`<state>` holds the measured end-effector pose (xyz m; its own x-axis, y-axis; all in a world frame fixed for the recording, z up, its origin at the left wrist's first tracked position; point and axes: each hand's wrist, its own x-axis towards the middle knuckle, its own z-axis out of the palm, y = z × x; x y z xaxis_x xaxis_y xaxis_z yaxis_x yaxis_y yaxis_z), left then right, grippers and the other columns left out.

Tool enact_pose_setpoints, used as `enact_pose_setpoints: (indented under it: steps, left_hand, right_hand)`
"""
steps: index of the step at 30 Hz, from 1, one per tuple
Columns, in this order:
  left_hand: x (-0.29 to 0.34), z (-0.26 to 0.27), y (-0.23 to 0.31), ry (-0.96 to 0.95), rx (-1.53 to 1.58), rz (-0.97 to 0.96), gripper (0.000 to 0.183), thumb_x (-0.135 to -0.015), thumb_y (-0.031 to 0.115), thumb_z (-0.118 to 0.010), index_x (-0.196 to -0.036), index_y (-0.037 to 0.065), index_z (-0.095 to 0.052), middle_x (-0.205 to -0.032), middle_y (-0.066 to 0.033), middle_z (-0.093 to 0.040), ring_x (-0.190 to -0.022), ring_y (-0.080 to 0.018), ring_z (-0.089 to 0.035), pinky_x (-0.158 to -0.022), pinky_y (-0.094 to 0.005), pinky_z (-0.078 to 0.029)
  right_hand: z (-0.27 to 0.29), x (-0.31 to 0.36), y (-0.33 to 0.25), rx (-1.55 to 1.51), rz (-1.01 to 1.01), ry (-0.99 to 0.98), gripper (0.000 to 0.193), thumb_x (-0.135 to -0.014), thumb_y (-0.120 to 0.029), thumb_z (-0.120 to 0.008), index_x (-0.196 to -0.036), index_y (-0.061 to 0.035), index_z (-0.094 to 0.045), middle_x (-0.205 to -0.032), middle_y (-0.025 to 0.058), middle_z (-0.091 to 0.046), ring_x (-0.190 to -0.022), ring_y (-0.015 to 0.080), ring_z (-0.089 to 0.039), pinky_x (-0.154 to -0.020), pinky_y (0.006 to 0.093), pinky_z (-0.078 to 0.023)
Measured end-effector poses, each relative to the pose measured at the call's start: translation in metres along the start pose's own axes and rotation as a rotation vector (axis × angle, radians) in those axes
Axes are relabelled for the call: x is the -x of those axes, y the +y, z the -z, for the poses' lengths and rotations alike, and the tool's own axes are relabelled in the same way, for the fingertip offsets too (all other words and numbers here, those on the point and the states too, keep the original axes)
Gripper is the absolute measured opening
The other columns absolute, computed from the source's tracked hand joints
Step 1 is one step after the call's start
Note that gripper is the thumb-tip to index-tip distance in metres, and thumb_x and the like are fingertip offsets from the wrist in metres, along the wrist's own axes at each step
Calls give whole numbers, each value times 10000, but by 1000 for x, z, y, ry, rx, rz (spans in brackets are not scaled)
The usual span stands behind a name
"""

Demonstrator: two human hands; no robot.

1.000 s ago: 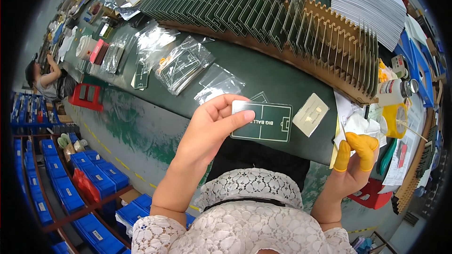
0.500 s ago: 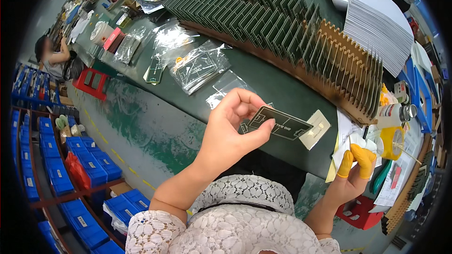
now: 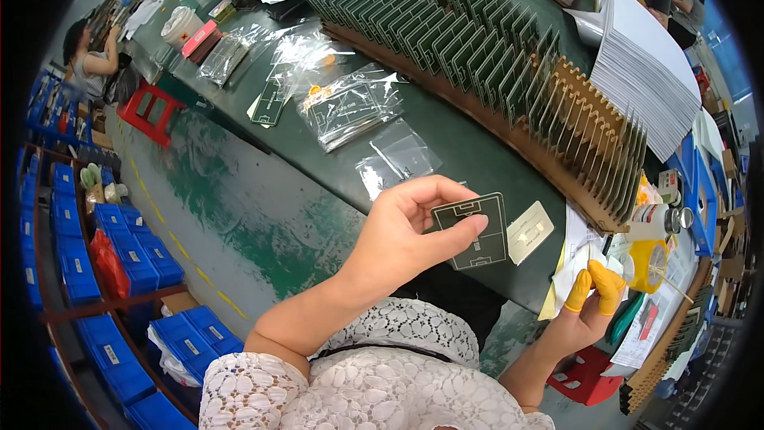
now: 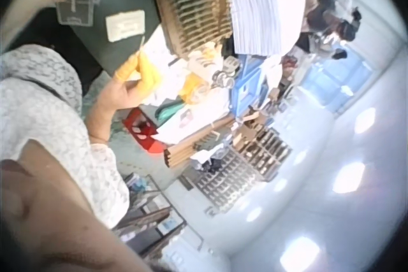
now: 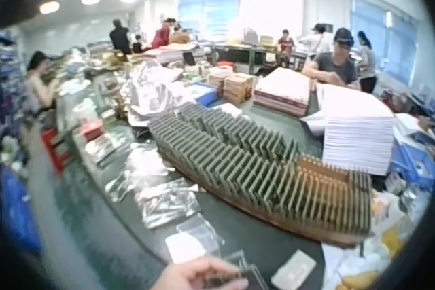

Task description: The person applies a substance to small rectangular cards using a wooden stick. They hold the card in their left hand and use the stick in their right hand to spread the substance across the surface. The person handles multiple cards sequentially, applying the substance to each one.

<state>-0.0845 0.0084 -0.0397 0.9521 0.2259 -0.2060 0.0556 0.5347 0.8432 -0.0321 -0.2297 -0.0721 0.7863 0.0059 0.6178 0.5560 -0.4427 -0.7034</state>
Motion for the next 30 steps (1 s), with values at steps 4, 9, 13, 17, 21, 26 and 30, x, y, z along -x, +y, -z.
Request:
enact_pose_setpoints:
  steps: [4,9,13,17,21,26,30]
  left_hand:
    - [2,-2,-1,26,-117,-57,163,-867,-33,-720,-1017,-28,-658,-999,-65,-703,-884,-92,-647,-782,-245,-535]
    - [1,-1,-12,140,-651,-524,198,-780,-82,-750,-956,6,-725,-952,-63,-719,-802,-123,-637,-716,-261,-514]
    - [-1,-5,-12,205,-842,-773,287,-697,-120,-763,-926,54,-755,-889,-60,-724,-742,-150,-621,-676,-266,-490]
    - [-2,-4,-13,204,-937,-861,314,-668,-120,-770,-920,66,-751,-876,-54,-727,-726,-168,-621,-663,-269,-477]
    - [-3,-5,-14,198,-983,-914,322,-660,-118,-776,-922,67,-743,-875,-54,-727,-723,-175,-622,-661,-277,-473]
    - [-1,-8,-19,171,-885,-828,269,-684,-63,-781,-917,65,-739,-881,-35,-726,-723,-207,-603,-698,-312,-441]
    - [3,-11,-19,176,-819,-705,266,-687,-68,-778,-914,64,-739,-876,-40,-725,-727,-207,-606,-683,-307,-450]
  right_hand:
    - [0,1,1,15,13,-1,137,-896,30,-677,-1032,38,-669,-970,79,-570,-920,205,-543,-897,326,-419]
    - [-2,3,-3,3,-8,-33,170,-869,45,-692,-1037,20,-676,-963,79,-573,-924,215,-544,-882,325,-424]
    - [-4,6,-6,-1,-6,-76,190,-844,42,-715,-1027,0,-682,-962,75,-581,-924,221,-542,-864,317,-425]
    - [-6,9,-13,-43,-40,-108,188,-835,24,-735,-1012,-13,-685,-943,73,-577,-886,213,-524,-824,306,-416]
    - [-10,8,-24,-66,-2,-182,200,-814,13,-753,-1000,-26,-690,-911,68,-565,-839,212,-499,-772,305,-394]
    - [-13,6,-33,-64,43,-257,232,-780,19,-763,-992,-55,-702,-874,52,-555,-812,224,-480,-730,323,-386]
    - [-14,3,-38,-80,66,-293,270,-753,17,-776,-1001,-66,-707,-883,51,-557,-816,229,-476,-714,326,-390]
